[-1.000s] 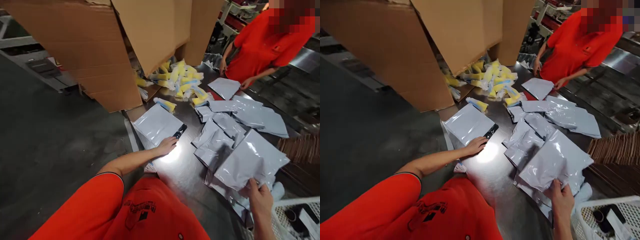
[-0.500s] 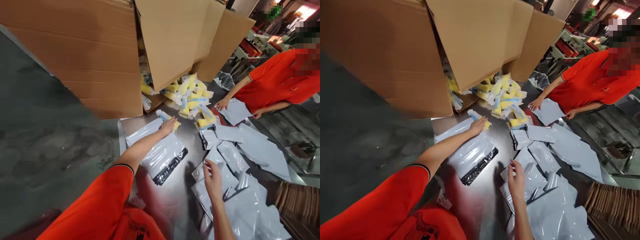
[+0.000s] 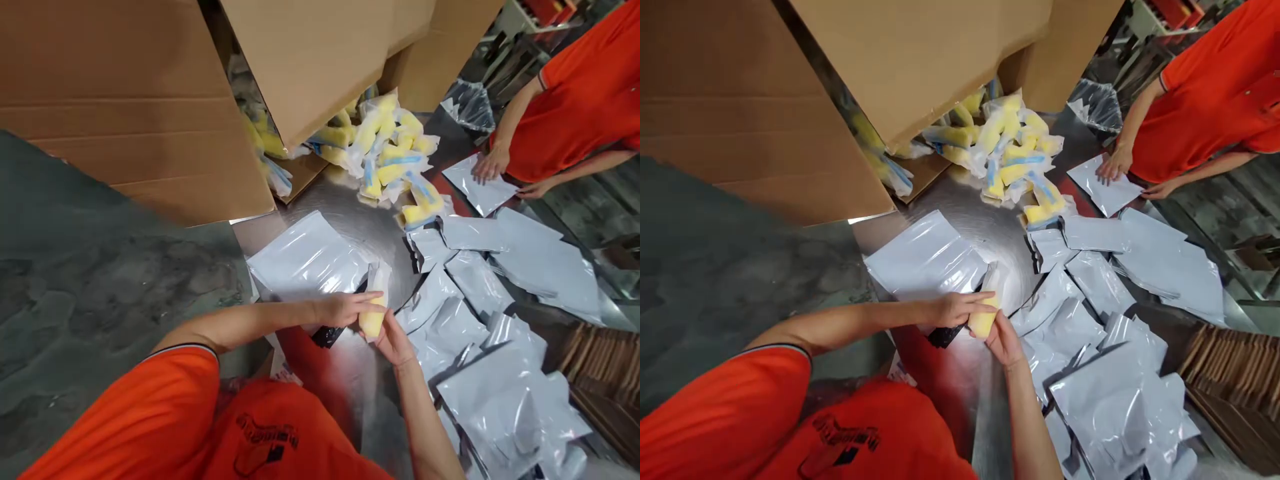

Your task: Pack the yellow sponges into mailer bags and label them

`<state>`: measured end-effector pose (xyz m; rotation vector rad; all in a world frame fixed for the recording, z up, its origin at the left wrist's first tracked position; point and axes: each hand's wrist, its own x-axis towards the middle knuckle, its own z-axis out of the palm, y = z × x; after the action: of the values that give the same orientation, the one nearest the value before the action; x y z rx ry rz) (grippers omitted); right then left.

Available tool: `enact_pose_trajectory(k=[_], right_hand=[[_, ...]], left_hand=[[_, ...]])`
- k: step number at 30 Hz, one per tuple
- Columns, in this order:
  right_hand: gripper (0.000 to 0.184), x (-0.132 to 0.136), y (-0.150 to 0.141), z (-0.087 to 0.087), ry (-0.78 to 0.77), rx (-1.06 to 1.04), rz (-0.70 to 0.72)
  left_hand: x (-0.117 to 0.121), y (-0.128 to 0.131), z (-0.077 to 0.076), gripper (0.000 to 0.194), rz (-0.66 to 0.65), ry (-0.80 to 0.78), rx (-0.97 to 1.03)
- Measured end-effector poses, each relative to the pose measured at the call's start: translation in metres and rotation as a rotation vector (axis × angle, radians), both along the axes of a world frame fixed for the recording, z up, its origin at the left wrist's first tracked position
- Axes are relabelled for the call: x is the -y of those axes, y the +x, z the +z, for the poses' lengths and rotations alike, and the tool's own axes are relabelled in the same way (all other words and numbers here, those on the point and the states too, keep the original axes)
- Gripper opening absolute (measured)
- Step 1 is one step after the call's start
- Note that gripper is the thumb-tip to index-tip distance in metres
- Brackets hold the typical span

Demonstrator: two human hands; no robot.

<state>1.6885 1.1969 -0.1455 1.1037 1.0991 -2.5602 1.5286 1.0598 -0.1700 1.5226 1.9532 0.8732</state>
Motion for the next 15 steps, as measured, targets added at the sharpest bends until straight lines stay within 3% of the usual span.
enact_pose_trajectory(k=[1, 3, 5, 7, 11, 15], right_hand=[[0.064, 0.008, 0.018, -0.002, 0.055, 0.037, -0.003], [0.060, 0.028, 0.052, -0.009, 0.173, 0.104, -0.007], [0.057, 0.048, 0.078, -0.017, 0.249, 0.158, -0.001], [0.055, 0.062, 0.093, -0.023, 0.294, 0.178, 0.020], [0.052, 0.074, 0.100, -0.026, 0.396, 0.098, 0.102], [0.038, 0.071, 0.088, -0.026, 0.501, 0.076, 0.345]], left_hand=[[0.010, 0.015, 0.000, 0.041, 0.008, -0.018, -0.032], [0.027, 0.039, -0.003, 0.044, 0.167, -0.173, -0.132], [0.037, 0.053, -0.012, 0.036, 0.354, -0.390, -0.217], [0.041, 0.060, -0.023, 0.027, 0.411, -0.510, -0.258], [0.043, 0.058, -0.031, 0.026, 0.460, -0.501, -0.287], [0.048, 0.048, -0.014, 0.024, 0.520, -0.401, -0.297]])
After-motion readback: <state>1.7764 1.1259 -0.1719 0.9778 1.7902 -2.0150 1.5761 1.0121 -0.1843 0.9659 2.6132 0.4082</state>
